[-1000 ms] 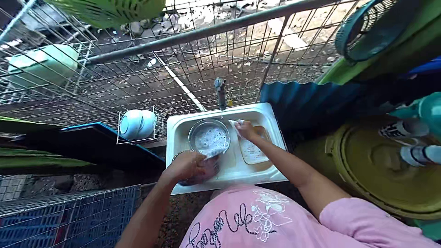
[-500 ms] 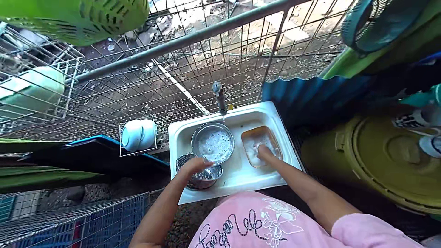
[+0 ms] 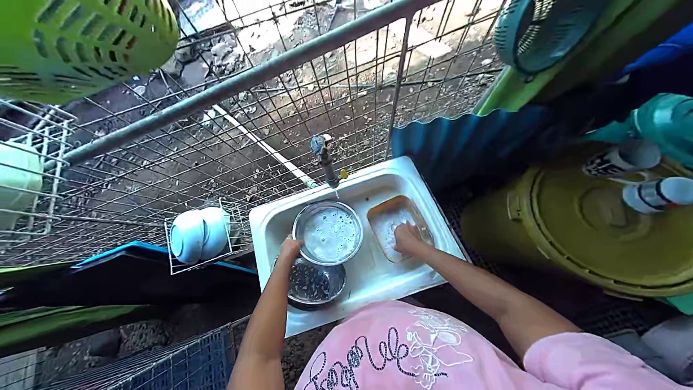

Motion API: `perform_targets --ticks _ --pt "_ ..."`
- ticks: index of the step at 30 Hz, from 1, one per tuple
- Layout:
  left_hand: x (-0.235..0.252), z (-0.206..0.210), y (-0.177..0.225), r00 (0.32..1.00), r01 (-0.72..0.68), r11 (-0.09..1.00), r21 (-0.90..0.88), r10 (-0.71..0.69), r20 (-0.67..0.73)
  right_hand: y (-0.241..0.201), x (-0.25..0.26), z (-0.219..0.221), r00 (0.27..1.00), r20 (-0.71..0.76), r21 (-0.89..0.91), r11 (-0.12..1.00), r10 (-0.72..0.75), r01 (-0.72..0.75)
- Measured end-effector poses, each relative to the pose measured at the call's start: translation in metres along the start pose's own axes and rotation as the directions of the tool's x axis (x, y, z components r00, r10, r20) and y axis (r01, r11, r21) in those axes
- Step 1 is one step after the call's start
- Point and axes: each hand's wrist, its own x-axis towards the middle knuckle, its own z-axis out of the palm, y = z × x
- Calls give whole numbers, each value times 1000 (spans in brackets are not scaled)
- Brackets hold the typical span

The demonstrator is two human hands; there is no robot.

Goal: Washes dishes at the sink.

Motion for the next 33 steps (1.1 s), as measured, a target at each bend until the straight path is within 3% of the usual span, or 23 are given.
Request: perform_targets --ticks 2,5,8,12,15,17,18,21,22,24,26,28,31,33 --pt "-14 6 6 998 3 993 -117 4 58 -8 -5 -19 998 38 15 998 54 -55" --pt "-37 4 30 982 -187 982 -7 187 29 -19 1 -39 988 -85 159 980 131 -117" --pt "-59 0 57 965 -262 963 66 263 0 -22 25 -17 977 -181 210 975 116 -77" --pt "-97 0 76 910 -390 881 267 414 -35 -1 38 25 992 -60 52 992 -115 118" --pt "-122 2 76 839 -441 818 369 522 -155 17 37 21 991 -133 131 991 2 16" --pt "-133 5 69 738 -476 778 409 607 -294 20 42 26 991 -123 130 991 43 -27" --pt "-134 7 63 649 -514 743 428 663 -372 20 45 29 996 -93 90 996 -12 20" --pt "-119 8 44 273 -640 562 523 804 -529 20 52 28 986 3 -39 985 -167 167" --pt "-115 5 39 194 -657 520 547 817 -544 20 52 25 989 0 -20 989 -149 148" --pt "-111 0 29 141 -686 486 541 818 -558 21 51 21 992 -98 102 991 -82 92" --pt "-110 -1 18 157 -740 493 458 788 -595 24 49 16 956 -288 341 927 -57 158" --pt "-116 5 15 247 -784 551 285 698 -672 9 36 -3 893 -449 647 701 34 299" --pt "-128 29 13 551 -764 605 -223 433 -713 -42 -4 -30 865 -498 841 278 59 465" --pt "-134 53 16 709 -665 577 -474 291 -642 -88 -17 -28 842 -532 829 145 -91 539"
